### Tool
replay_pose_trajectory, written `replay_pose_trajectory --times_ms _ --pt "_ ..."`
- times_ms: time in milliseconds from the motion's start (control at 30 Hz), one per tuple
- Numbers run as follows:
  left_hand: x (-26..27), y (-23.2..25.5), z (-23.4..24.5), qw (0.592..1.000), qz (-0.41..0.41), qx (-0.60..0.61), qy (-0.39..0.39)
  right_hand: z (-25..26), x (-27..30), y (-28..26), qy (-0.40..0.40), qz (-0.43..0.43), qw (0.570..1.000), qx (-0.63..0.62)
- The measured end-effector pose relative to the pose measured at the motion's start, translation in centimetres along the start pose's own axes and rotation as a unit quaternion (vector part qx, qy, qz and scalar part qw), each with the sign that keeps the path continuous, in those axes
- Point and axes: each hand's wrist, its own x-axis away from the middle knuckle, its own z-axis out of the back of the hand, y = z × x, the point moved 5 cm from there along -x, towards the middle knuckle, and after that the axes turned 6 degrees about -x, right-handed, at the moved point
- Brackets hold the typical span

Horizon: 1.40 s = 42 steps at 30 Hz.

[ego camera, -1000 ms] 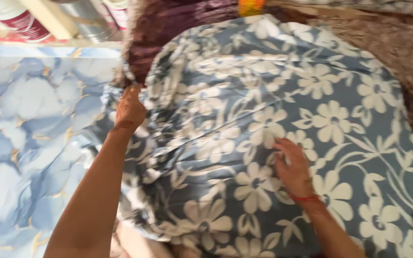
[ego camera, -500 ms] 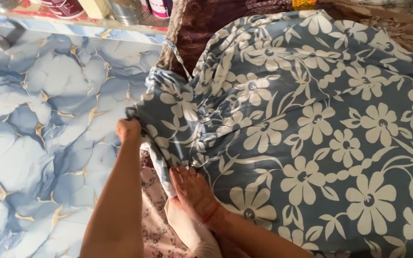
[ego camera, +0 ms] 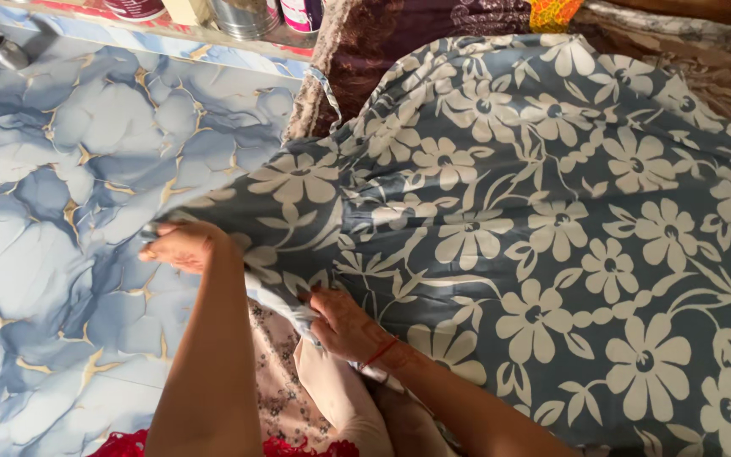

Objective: The person irons a blue floral dress laid out on a patterned floor mat. They use a silver electric iron to smooth the fabric, frequently adjusting and folding the dress to reach different sections.

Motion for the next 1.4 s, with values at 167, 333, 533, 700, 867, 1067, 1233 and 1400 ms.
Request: replay_pose_trajectory --times_ms 167,333,533,700,867,1067,1233,1400 --pt "4.8 2.1 -0.4 0.866 -0.268 -0.422 0.034 1.1 0.9 -0.6 -0.028 0.042 0.998 -0.041" --pt "11.9 -1.4 -10.4 0.746 -0.394 -0.256 -0.472 5.3 -1.6 5.3 -0.009 0.006 0.998 -0.060" --pt "17.7 -0.5 -15.8 0.576 -0.542 -0.329 -0.516 16.4 -8.1 11.2 0.063 0.053 0.994 0.070" --pt "18.7 0.4 -18.0 0.563 -0.482 -0.436 -0.511 22.5 -15.8 14.4 0.118 -0.270 0.948 -0.118" --pt "17.7 1.6 -17.4 0.673 -0.444 -0.416 -0.421 20.9 -22.5 19.9 0.129 -0.199 0.971 -0.013" --pt "21.3 0.4 -11.4 0.687 -0.586 -0.291 -0.316 15.8 -16.8 13.3 0.234 0.155 0.946 0.163" --pt "24.9 -2.4 -7.8 0.626 -0.584 -0.318 -0.407 12.2 -7.0 6.4 0.136 0.116 0.936 0.303" --pt "24.9 -3.2 -7.4 0.584 -0.611 -0.357 -0.399 21.4 -1.9 15.9 0.012 -0.081 0.839 0.537"
